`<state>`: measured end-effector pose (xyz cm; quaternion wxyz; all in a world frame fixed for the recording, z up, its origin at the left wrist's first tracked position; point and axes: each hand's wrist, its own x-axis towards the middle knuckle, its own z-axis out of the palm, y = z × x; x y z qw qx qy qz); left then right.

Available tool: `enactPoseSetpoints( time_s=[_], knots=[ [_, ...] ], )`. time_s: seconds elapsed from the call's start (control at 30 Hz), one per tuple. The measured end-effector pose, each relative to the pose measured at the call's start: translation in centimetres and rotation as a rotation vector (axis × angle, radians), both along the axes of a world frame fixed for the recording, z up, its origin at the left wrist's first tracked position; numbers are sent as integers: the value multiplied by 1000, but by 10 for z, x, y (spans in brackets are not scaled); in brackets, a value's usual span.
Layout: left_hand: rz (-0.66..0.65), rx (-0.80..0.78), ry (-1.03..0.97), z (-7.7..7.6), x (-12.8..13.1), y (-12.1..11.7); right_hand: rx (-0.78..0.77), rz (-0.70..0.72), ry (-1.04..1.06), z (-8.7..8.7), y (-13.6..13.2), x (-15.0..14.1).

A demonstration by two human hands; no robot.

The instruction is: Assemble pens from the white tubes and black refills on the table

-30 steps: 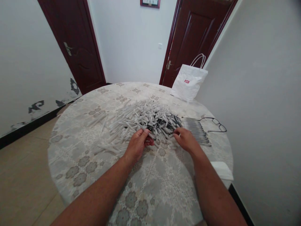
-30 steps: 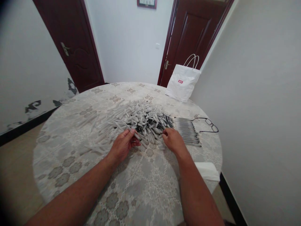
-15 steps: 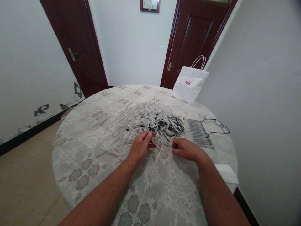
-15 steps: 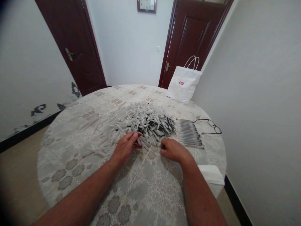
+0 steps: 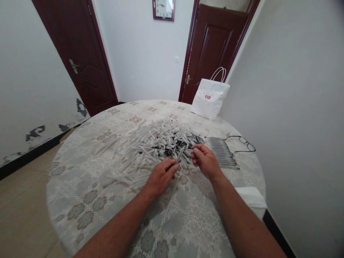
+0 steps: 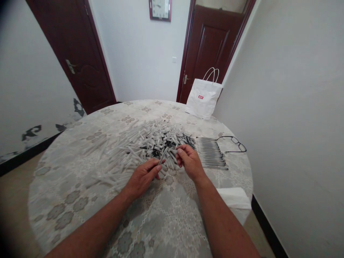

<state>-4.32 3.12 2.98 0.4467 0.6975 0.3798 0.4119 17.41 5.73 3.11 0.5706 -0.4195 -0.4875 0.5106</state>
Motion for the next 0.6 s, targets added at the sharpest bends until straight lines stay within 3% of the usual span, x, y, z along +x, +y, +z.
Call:
enactPoseSetpoints(
  time_s=[0.2, 0.6],
  knots=[
    [69, -4, 1, -5, 0, 2, 33, -107, 34, 0, 2, -6],
    [81, 115, 48, -3, -2, 4, 191, -173, -219, 6, -5, 3]
  ],
)
